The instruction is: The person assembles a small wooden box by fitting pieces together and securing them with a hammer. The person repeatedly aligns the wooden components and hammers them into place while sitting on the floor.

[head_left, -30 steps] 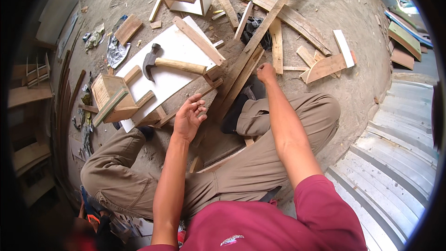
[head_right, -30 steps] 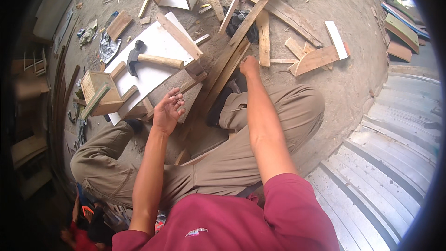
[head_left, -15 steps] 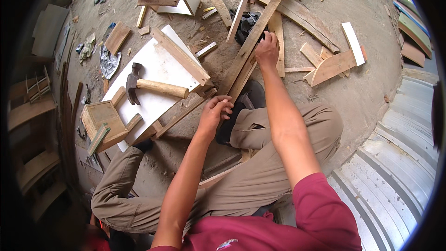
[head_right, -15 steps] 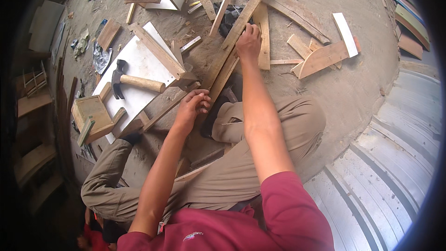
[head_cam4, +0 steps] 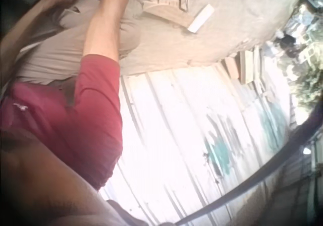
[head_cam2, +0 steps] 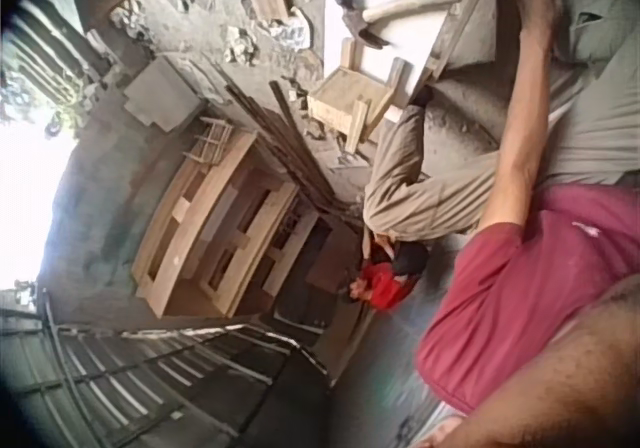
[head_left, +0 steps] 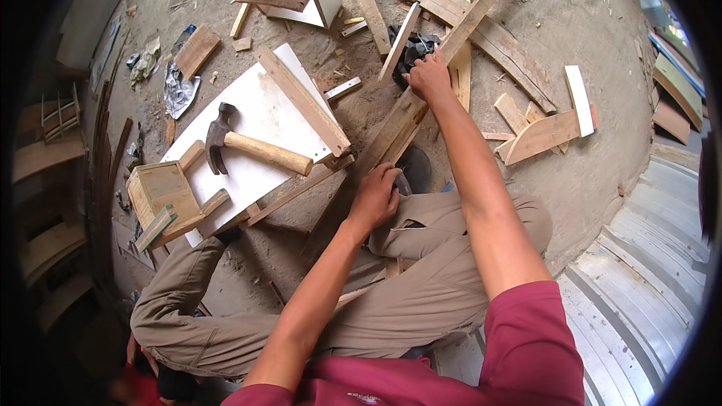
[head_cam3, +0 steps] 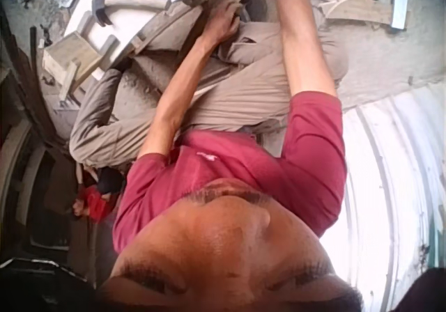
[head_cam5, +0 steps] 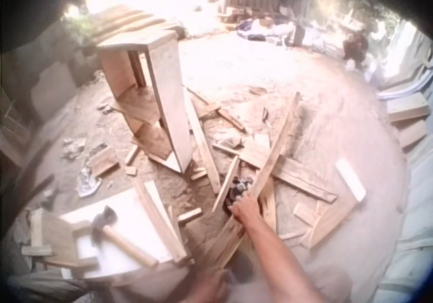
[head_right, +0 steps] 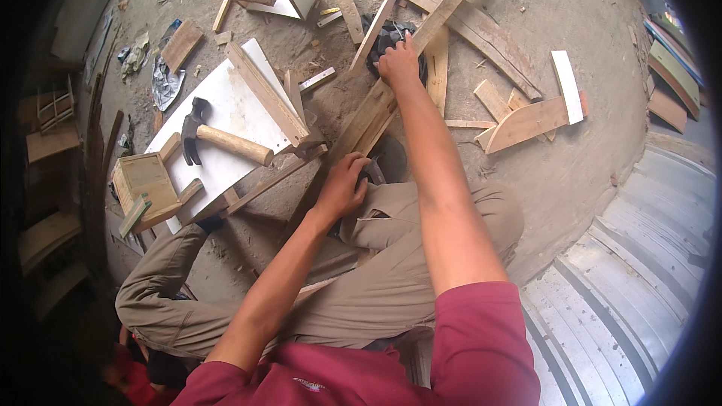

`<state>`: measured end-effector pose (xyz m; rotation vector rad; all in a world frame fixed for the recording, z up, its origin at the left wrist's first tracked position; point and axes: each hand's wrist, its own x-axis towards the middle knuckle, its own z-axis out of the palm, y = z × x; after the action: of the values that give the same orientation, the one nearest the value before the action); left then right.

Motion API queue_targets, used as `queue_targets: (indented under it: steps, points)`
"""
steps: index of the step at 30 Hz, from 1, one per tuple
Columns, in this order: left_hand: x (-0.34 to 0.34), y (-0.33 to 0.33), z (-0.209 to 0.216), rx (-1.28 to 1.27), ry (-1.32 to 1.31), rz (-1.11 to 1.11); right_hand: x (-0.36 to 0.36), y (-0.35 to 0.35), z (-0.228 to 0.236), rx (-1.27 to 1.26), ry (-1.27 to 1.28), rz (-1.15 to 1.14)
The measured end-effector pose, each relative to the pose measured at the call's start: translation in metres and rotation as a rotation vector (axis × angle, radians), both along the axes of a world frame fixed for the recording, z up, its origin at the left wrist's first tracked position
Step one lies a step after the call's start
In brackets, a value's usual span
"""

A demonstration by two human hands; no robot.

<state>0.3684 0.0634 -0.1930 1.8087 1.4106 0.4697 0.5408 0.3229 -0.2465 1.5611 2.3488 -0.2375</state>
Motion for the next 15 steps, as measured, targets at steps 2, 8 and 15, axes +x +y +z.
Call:
queue_targets:
  steps: [2, 8, 15]
  points:
    - [0.000, 0.001, 0.003, 0.018, -0.006, -0.018, -0.003, 0.017, -0.006, -0.012, -0.006, -0.033]
    - [-0.002, 0.012, 0.003, 0.021, -0.115, 0.102, 0.025, 0.037, -0.056, 0.445, 0.296, -0.189]
    - [0.013, 0.046, -0.001, 0.005, -0.264, 0.248, -0.002, 0.046, -0.050, 0.309, -0.080, -0.258]
